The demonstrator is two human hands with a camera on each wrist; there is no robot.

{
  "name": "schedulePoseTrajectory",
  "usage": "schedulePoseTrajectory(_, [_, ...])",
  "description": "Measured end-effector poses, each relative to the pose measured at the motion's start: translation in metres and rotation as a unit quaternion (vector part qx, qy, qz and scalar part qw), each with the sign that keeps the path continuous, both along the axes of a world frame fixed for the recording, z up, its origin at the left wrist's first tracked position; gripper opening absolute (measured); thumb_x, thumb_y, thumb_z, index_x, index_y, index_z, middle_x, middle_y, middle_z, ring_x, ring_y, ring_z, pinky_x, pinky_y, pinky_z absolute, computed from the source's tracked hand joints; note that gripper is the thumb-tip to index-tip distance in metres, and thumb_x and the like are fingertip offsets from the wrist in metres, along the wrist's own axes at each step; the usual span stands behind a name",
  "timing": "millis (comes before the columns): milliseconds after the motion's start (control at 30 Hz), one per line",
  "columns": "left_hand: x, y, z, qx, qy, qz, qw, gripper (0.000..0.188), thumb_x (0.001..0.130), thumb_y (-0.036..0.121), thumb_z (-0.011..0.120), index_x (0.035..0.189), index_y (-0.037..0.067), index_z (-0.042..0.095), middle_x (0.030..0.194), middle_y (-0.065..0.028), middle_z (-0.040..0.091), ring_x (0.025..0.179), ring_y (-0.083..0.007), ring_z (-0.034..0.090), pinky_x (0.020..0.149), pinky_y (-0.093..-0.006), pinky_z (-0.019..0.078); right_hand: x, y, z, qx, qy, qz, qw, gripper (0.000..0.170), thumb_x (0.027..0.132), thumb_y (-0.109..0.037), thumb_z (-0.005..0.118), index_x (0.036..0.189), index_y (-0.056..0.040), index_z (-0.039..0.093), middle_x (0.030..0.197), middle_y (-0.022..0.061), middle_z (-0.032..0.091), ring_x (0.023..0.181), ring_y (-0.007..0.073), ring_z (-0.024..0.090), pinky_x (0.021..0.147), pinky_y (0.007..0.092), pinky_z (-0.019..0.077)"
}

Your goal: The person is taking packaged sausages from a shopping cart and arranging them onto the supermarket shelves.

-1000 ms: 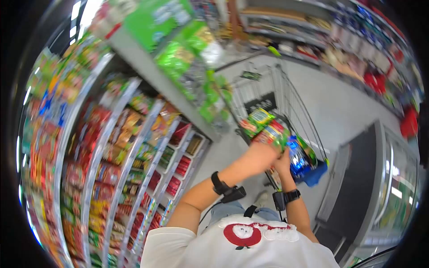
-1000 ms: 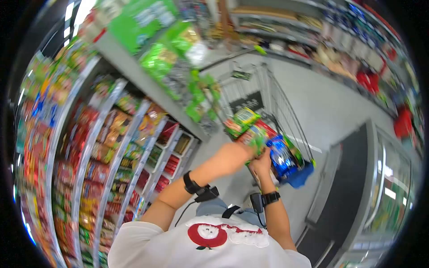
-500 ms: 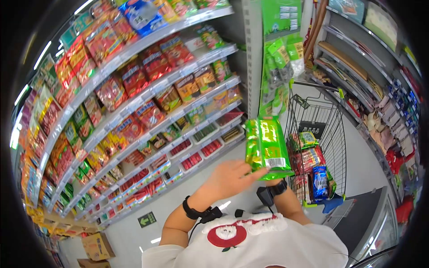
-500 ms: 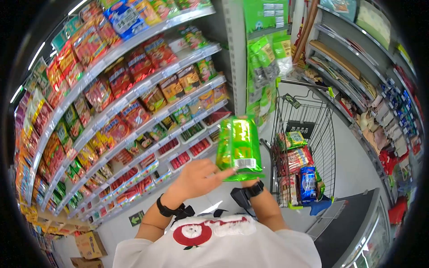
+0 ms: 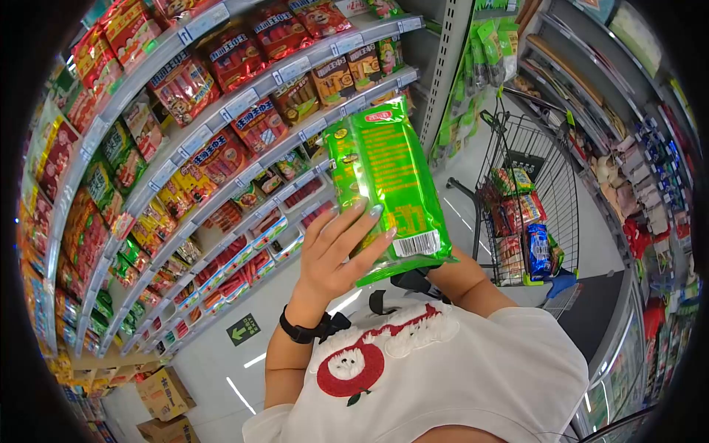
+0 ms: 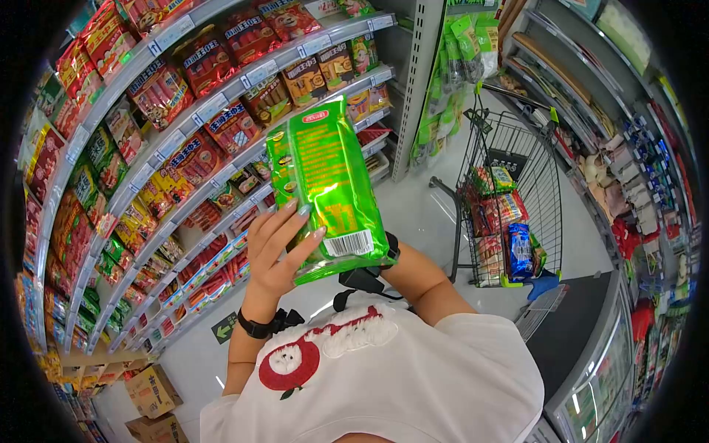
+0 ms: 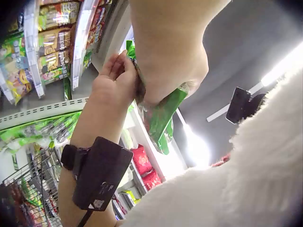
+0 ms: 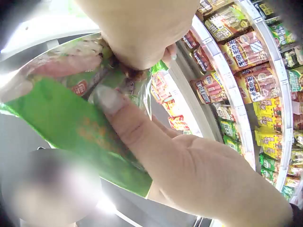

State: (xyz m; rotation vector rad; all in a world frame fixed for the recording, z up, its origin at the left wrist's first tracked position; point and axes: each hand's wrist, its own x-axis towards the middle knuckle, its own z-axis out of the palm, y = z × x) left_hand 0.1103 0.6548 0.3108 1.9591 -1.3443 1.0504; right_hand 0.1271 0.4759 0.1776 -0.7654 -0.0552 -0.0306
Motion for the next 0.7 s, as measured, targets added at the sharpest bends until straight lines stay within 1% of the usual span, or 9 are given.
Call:
schedulePoseTrajectory(100, [0.013, 0.002, -0.004, -0.003, 0.022, 0.01, 1.0, 0.031, 0.071, 0.014, 0.067, 0.101, 0.019, 0.061, 0.109, -0.0036, 0.059, 0.105, -0.0205, 0.055, 0.087, -0.0357, 0.039, 0.001, 0.0, 0.0, -0.019, 0.011, -0.003, 1.0, 0.032, 0.081, -0.018, 0.056, 0.111, -0.0056, 0.052, 0.097, 0.007, 0.061, 0.085, 0.0181, 0.059, 0.071, 0.0298, 0.0479])
schedulePoseTrajectory(133, [0.017, 0.001, -0.006, -0.003, 0.04, 0.007, 0.999, 0.032, 0.072, 0.014, 0.065, 0.104, 0.017, 0.061, 0.11, -0.005, 0.059, 0.106, -0.0232, 0.054, 0.088, -0.0378, 0.0389, 0.004, -0.003, -0.003, -0.023, 0.015, -0.004, 1.0, 0.032, 0.082, -0.018, 0.056, 0.111, -0.0056, 0.052, 0.097, 0.007, 0.061, 0.085, 0.0179, 0.059, 0.071, 0.0297, 0.048])
schedulePoseTrajectory(233, [0.037, -0.015, -0.015, -0.038, 0.063, -0.011, 0.997, 0.032, 0.073, 0.013, 0.063, 0.105, 0.016, 0.06, 0.111, -0.0063, 0.058, 0.107, -0.0253, 0.054, 0.088, -0.04, 0.0387, 0.012, -0.013, -0.008, -0.04, 0.021, -0.005, 0.999, 0.032, 0.082, -0.019, 0.056, 0.111, -0.0054, 0.053, 0.098, 0.0069, 0.061, 0.086, 0.0176, 0.059, 0.072, 0.0294, 0.048])
schedulePoseTrajectory(300, [0.049, -0.031, -0.022, -0.047, 0.073, -0.021, 0.996, 0.032, 0.074, 0.01, 0.062, 0.105, 0.012, 0.059, 0.112, -0.0091, 0.057, 0.108, -0.0297, 0.053, 0.088, -0.0422, 0.0405, 0.021, -0.026, -0.01, -0.049, 0.025, -0.005, 0.998, 0.032, 0.082, -0.019, 0.056, 0.111, -0.0052, 0.053, 0.098, 0.0069, 0.061, 0.086, 0.0174, 0.059, 0.072, 0.0293, 0.048])
schedulePoseTrajectory(367, [0.063, -0.053, -0.028, -0.052, 0.078, -0.036, 0.995, 0.032, 0.074, 0.008, 0.062, 0.106, 0.009, 0.059, 0.112, -0.012, 0.057, 0.109, -0.034, 0.051, 0.089, -0.0444, 0.0424, 0.034, -0.043, -0.012, -0.056, 0.023, -0.008, 0.998, 0.032, 0.082, -0.02, 0.056, 0.111, -0.0051, 0.053, 0.099, 0.0068, 0.061, 0.087, 0.0172, 0.059, 0.073, 0.0291, 0.048])
schedulePoseTrajectory(467, [0.085, -0.09, -0.031, -0.04, 0.071, -0.027, 0.996, 0.032, 0.073, 0.004, 0.062, 0.104, 0.004, 0.058, 0.111, -0.0159, 0.056, 0.107, -0.038, 0.052, 0.086, -0.0434, 0.0463, 0.063, -0.078, -0.01, -0.074, 0.007, -0.007, 0.997, 0.033, 0.083, -0.02, 0.056, 0.111, -0.0049, 0.053, 0.1, 0.0068, 0.061, 0.087, 0.0168, 0.059, 0.073, 0.0288, 0.048])
schedulePoseTrajectory(567, [0.114, -0.135, -0.035, -0.053, 0.05, -0.019, 0.997, 0.031, 0.072, 0.001, 0.063, 0.103, 0.003, 0.059, 0.109, -0.0178, 0.057, 0.106, -0.0387, 0.052, 0.082, -0.0417, 0.0488, 0.097, -0.12, -0.002, -0.106, -0.023, -0.006, 0.994, 0.033, 0.083, -0.021, 0.056, 0.111, -0.0047, 0.053, 0.1, 0.0067, 0.061, 0.088, 0.0165, 0.059, 0.074, 0.0285, 0.048])
schedulePoseTrajectory(633, [0.132, -0.169, -0.028, -0.07, 0.059, -0.001, 0.996, 0.029, 0.072, 0.001, 0.063, 0.101, 0.0, 0.059, 0.106, -0.019, 0.058, 0.104, -0.0387, 0.054, 0.083, -0.0405, 0.0485, 0.12, -0.151, 0.01, -0.143, -0.055, -0.009, 0.988, 0.033, 0.083, -0.021, 0.056, 0.111, -0.0045, 0.053, 0.101, 0.0067, 0.06, 0.088, 0.0163, 0.059, 0.074, 0.0283, 0.0481])
schedulePoseTrajectory(700, [0.15, -0.201, -0.023, -0.101, 0.077, 0.023, 0.992, 0.029, 0.072, 0.001, 0.063, 0.101, -0.002, 0.059, 0.105, -0.0192, 0.059, 0.104, -0.038, 0.055, 0.084, -0.0398, 0.0478, 0.15, -0.182, 0.029, -0.225, -0.109, -0.031, 0.968, 0.033, 0.083, -0.022, 0.056, 0.111, -0.0044, 0.053, 0.101, 0.0066, 0.06, 0.089, 0.016, 0.059, 0.075, 0.0281, 0.0481])
